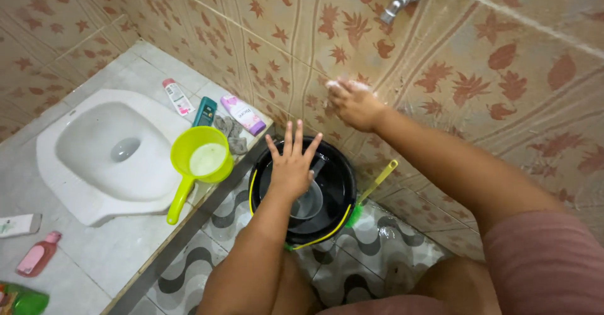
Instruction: The person wipes a tiled bathroom wall with a white cloth, then rinses the cloth in a bucket of water and continues wiping. They also use a small pot to pour water onto a higher section of the wall and wipe it with a dark cloth.
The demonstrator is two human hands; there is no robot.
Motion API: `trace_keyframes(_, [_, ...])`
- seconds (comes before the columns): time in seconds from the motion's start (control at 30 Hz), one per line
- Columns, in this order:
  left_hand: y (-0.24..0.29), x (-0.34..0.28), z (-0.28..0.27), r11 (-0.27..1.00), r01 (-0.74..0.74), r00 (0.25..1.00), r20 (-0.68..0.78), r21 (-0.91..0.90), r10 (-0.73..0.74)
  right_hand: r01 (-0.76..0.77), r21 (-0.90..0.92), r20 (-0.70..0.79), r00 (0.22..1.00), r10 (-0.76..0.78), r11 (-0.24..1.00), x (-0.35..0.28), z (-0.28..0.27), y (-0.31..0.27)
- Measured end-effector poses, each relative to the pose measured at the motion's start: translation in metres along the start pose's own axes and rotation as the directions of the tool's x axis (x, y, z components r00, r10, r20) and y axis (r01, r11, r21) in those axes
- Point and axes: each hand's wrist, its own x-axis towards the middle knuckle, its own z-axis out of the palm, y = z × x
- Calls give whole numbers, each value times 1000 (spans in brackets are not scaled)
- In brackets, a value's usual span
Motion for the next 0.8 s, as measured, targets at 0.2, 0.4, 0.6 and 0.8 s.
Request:
trace_keyframes(0.2, [-2,9,5,1000,2,1000,2,10,-2,-271,353,-638,630,442,896,42,-39,115])
trace_keyframes(0.4, [-11,10,5,1000,19,999,-29,12,-19,-327,123,-476,809,345,937,72,-50,52])
trace_keyframes(0.6, [-19,9,7,999,44,998,45,5,-44,-419,788,82,798,598,451,68,-89,66])
trace_keyframes(0.8, [-20,9,8,1000,30,999,11,9,-30,-411,449,-553,569,608,793,49,-96,123])
